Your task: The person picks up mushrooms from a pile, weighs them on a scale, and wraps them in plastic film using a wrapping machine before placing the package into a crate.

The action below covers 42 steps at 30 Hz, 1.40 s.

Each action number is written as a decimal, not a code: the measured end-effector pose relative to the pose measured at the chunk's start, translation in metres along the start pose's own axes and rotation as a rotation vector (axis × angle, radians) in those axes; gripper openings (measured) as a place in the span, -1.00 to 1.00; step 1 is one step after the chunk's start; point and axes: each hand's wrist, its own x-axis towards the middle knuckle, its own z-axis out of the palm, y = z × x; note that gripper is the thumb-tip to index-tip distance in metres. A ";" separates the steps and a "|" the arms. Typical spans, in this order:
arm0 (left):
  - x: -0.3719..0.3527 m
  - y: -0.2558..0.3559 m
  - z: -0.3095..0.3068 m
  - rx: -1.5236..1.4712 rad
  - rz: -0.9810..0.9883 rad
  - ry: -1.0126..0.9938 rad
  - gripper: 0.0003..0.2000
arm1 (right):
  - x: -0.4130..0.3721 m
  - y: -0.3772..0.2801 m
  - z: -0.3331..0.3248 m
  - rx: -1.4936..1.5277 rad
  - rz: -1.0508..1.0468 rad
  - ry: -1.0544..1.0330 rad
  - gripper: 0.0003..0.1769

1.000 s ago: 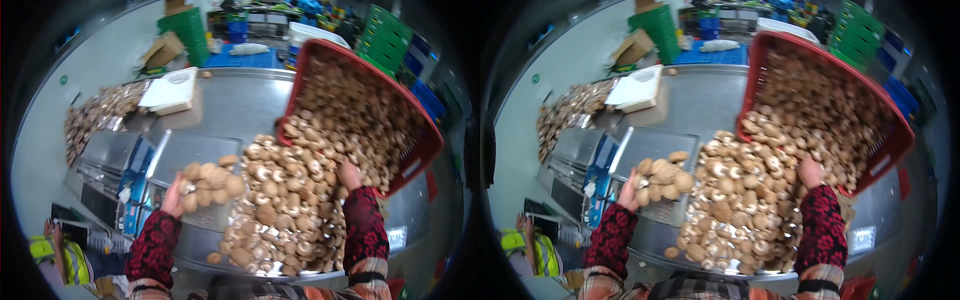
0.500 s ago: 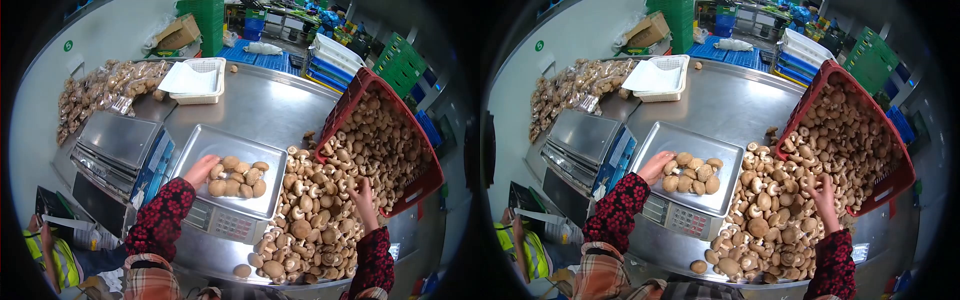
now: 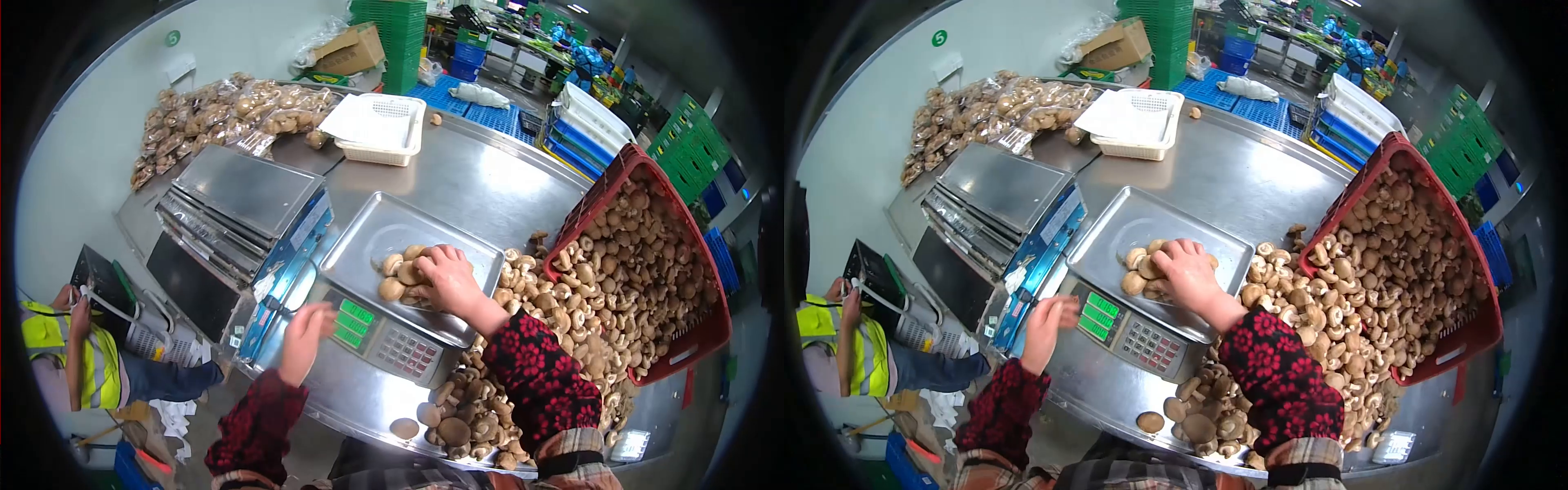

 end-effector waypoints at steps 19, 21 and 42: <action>-0.040 0.012 -0.072 0.081 -0.201 -0.146 -0.74 | -0.178 0.060 -0.032 0.175 0.633 0.455 -0.78; -0.009 0.022 -0.065 0.069 -0.171 -0.205 -0.74 | -0.167 0.053 -0.032 0.194 0.685 0.467 -0.81; 0.168 -0.017 0.038 0.207 -0.176 -0.774 -0.49 | -0.074 -0.016 0.031 0.778 1.216 0.292 -0.73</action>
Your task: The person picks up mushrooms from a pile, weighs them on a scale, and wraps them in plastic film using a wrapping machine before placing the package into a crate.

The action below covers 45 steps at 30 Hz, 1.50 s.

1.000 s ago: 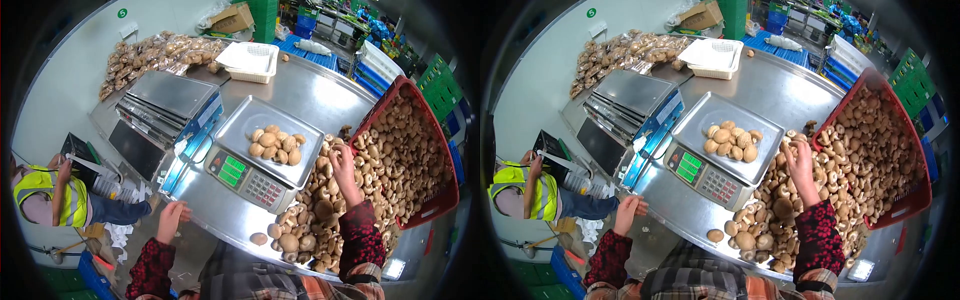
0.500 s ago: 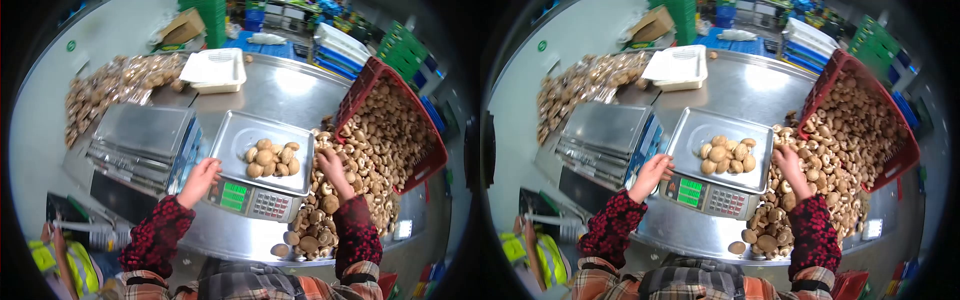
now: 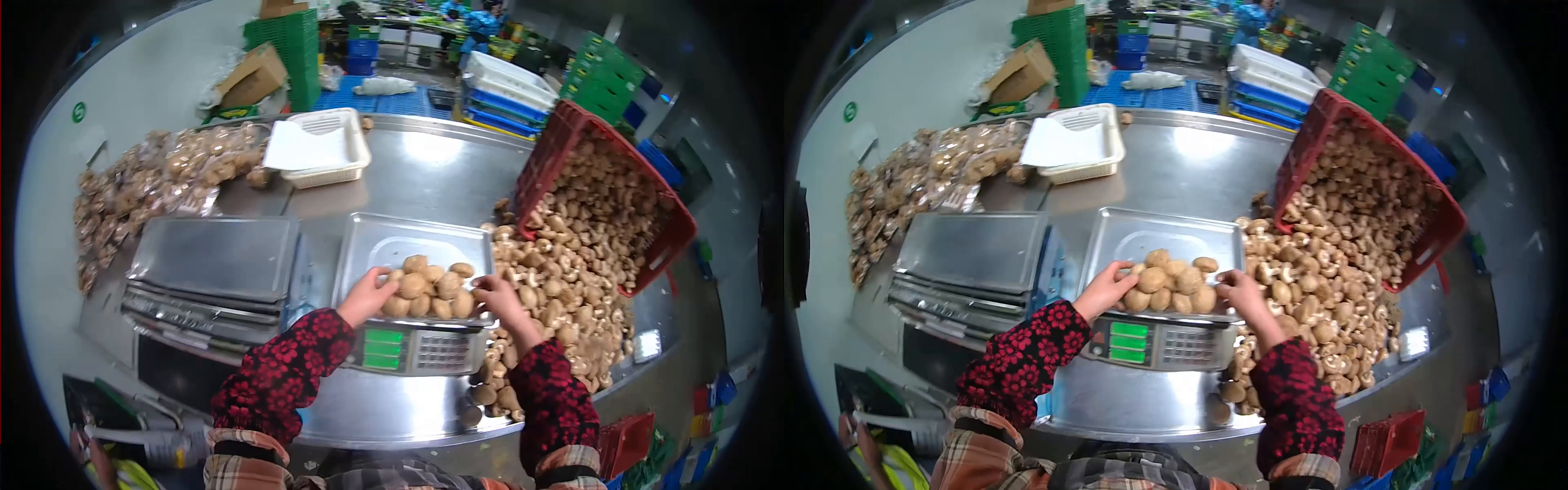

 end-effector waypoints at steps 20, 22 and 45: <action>-0.174 -0.013 -0.429 0.160 0.184 0.438 -0.53 | 0.019 -0.236 0.402 0.182 -0.316 -0.378 -0.55; -0.177 -0.023 -0.469 0.216 0.162 0.415 -0.57 | 0.017 -0.247 0.450 0.080 -0.263 -0.262 -0.60; -0.295 -0.064 -0.494 1.189 0.405 0.748 -0.83 | -0.106 -0.208 0.485 -0.744 -0.669 0.365 -0.80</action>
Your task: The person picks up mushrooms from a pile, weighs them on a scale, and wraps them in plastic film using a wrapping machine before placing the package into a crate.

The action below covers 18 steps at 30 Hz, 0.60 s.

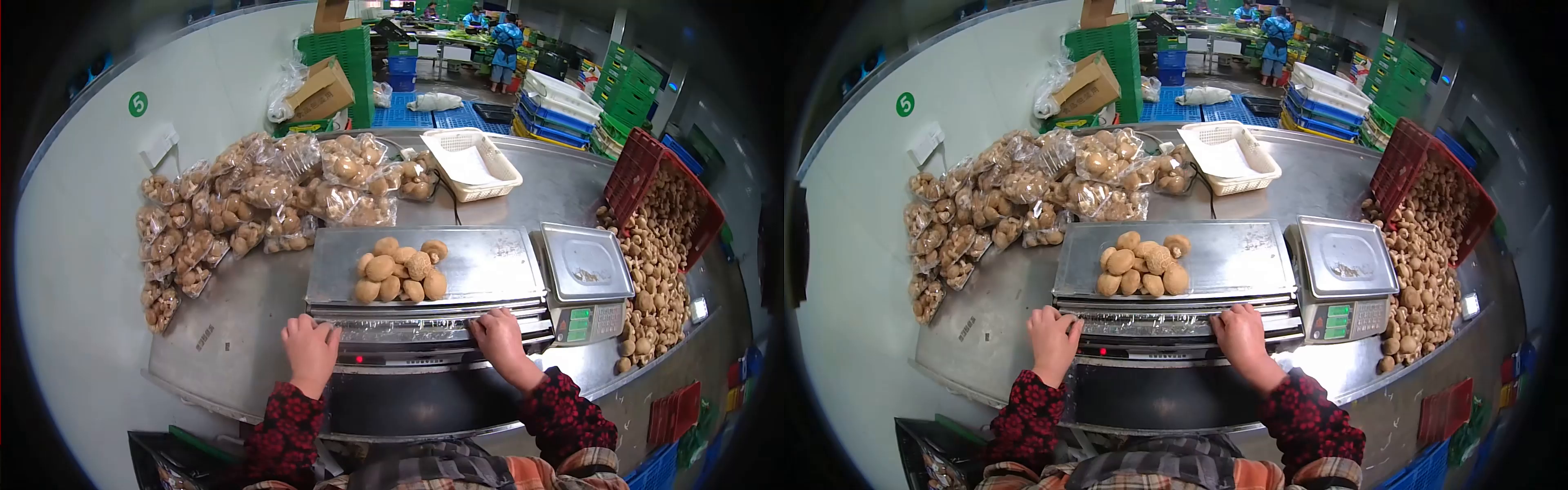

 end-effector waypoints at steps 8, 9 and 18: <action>0.019 -0.020 -0.010 -1.370 -0.582 -0.250 -0.80 | -0.006 -0.004 -0.051 1.230 0.555 -0.266 -0.81; 0.022 -0.024 -0.015 -1.514 -0.589 -0.187 -0.82 | -0.004 -0.002 -0.060 1.398 0.597 -0.253 -0.80; 0.190 0.001 -0.008 -1.832 -0.478 0.160 -0.83 | 0.190 -0.016 -0.045 1.388 0.211 0.290 -0.80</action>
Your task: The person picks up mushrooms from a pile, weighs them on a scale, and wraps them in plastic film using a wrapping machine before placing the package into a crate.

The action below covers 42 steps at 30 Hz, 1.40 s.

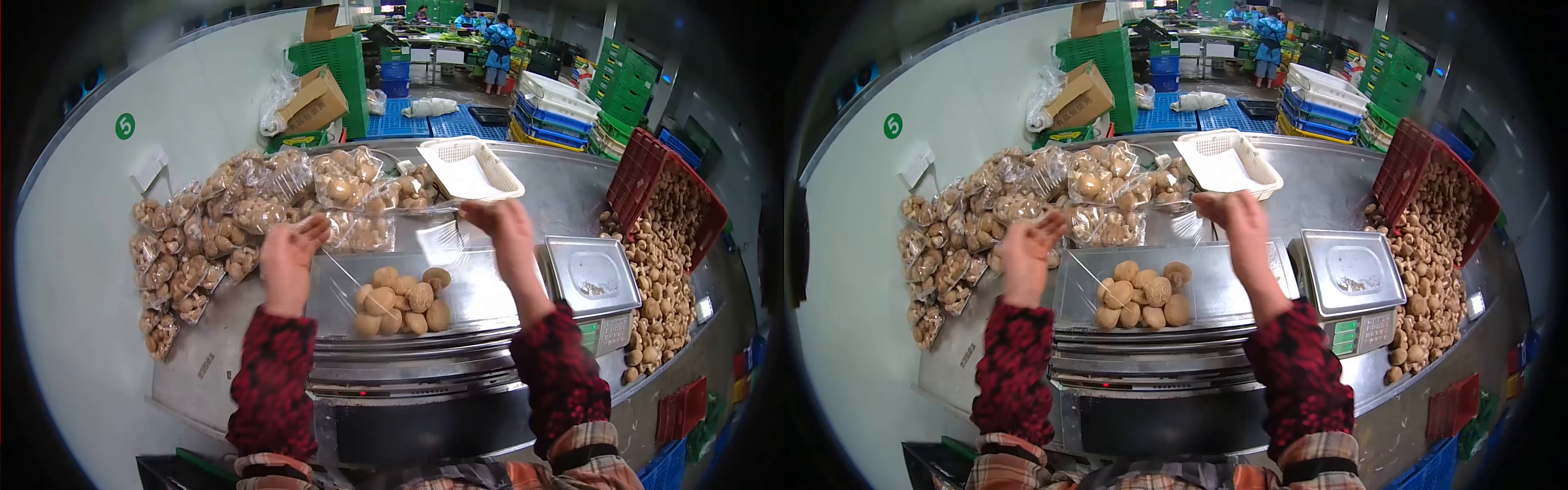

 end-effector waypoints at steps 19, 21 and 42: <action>-0.069 -0.050 -0.060 0.975 -0.369 -0.215 -0.71 | -0.097 0.052 -0.028 -0.715 0.475 -0.302 -0.71; -0.105 -0.026 -0.053 0.883 -0.424 -0.161 -0.71 | -0.122 0.041 -0.025 -0.720 0.490 -0.313 -0.71; -0.306 0.020 -0.111 0.406 -1.267 -0.662 -0.44 | -0.214 0.012 -0.079 -0.264 0.555 -0.327 -0.77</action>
